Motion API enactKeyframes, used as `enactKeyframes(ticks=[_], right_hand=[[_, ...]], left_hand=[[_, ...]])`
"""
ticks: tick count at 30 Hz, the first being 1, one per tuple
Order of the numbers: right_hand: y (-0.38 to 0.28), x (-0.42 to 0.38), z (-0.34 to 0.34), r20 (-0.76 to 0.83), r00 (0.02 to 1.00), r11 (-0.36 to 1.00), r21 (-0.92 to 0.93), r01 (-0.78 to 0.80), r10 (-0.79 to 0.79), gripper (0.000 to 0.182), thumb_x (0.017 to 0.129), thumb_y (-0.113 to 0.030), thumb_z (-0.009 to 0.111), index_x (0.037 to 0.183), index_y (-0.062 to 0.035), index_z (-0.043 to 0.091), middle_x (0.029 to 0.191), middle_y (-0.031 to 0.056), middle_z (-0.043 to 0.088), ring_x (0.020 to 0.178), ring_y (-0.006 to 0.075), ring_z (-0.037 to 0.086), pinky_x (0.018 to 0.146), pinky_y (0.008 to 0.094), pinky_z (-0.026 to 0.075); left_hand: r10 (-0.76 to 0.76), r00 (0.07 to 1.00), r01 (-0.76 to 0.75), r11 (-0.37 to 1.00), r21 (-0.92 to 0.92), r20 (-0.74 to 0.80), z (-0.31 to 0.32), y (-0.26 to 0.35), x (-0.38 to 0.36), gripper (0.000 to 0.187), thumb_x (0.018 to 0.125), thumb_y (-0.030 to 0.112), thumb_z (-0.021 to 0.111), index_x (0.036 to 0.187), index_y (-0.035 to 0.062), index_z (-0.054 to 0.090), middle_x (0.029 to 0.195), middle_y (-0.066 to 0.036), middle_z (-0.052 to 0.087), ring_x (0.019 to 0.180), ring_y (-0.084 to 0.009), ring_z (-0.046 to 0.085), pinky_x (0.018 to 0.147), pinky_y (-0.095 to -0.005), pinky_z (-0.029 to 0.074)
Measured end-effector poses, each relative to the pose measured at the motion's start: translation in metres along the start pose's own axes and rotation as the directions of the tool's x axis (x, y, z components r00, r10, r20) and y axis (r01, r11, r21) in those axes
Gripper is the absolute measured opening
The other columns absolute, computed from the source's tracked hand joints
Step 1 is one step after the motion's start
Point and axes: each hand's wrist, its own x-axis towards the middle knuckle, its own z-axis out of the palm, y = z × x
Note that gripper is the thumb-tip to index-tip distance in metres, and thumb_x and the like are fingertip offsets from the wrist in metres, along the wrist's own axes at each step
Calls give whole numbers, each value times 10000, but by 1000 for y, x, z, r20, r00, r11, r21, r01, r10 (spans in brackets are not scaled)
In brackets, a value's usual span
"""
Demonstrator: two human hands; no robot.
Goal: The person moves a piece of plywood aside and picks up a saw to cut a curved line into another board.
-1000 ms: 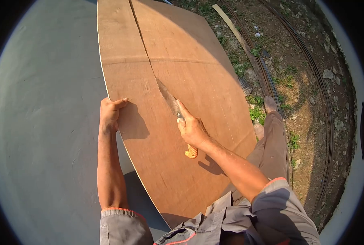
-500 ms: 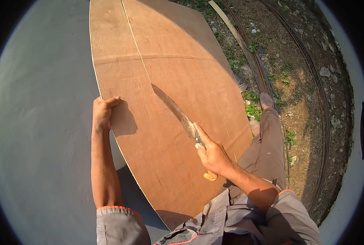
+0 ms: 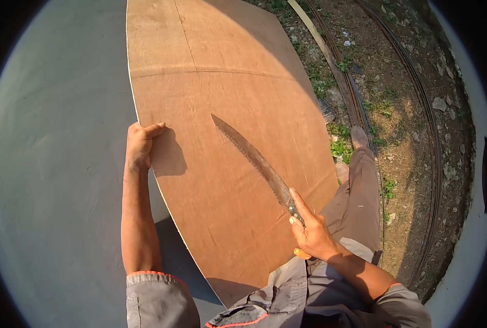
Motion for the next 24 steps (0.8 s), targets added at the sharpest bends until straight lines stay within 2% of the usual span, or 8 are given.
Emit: enactKeyframes(ticks=[1,5,7,11,14,17,22,24], right_hand=[[-1,3,3,-26,1000,1000,-6,11,-11,694,959,-24,523,1611,-40,288,1332,353,599,861,363,725,747,424,567],[6,119,59,81,938,941,5,-339,337,710,971,-65,541,1626,-65,267,877,242,724,666,259,699,677,401,548],[21,137,91,-57,987,988,21,-151,152,720,976,-101,562,1632,-85,263,649,177,623,590,192,620,622,381,527],[23,134,66,81,962,962,52,-267,262,742,971,-136,580,1633,-90,248,683,242,633,621,347,671,652,455,519],[24,135,61,49,965,954,147,-261,256,759,976,-167,607,1639,-101,243,798,226,702,645,299,691,666,432,537],[10,142,42,88,946,912,253,-324,312,731,1010,-164,580,1655,-145,235,1088,111,643,583,130,600,541,320,549],[8,151,33,165,918,888,242,-391,360,721,1008,-141,557,1653,-132,233,992,106,640,553,126,579,533,322,544],[10,156,30,190,911,891,211,-401,366,718,1007,-133,547,1652,-121,231,943,95,632,544,125,572,531,320,541]], left_hand=[[34,999,-34,999,-14,0,-1,-2,0,189,874,12,688,1030,-93,665,862,-133,697,689,-229,685,616,-399,582],[87,996,-87,996,-3,-5,0,-4,3,257,875,15,690,1101,-105,670,912,-142,700,760,-229,692,695,-384,587],[84,996,-84,996,11,-12,-5,-5,12,263,876,19,692,1109,-101,670,941,-149,701,767,-227,689,693,-380,585],[43,999,-42,995,-94,1,2,-4,2,283,892,90,712,1114,-82,675,1024,-163,699,803,-227,686,683,-374,580],[54,994,-58,997,-45,-98,9,0,1,350,905,187,735,1130,-73,672,1050,-164,696,831,-233,691,722,-380,584],[66,997,-67,997,-33,-28,23,12,-35,421,906,259,754,1151,-71,667,1052,-157,697,891,-238,687,793,-392,568],[-4,999,9,992,-124,46,27,-22,-97,371,911,196,753,1155,-69,663,1024,-135,703,884,-220,672,791,-370,545],[40,998,-43,998,-47,-55,29,-36,-101,345,898,137,759,1157,-69,660,1017,-130,712,840,-204,672,770,-359,553]])
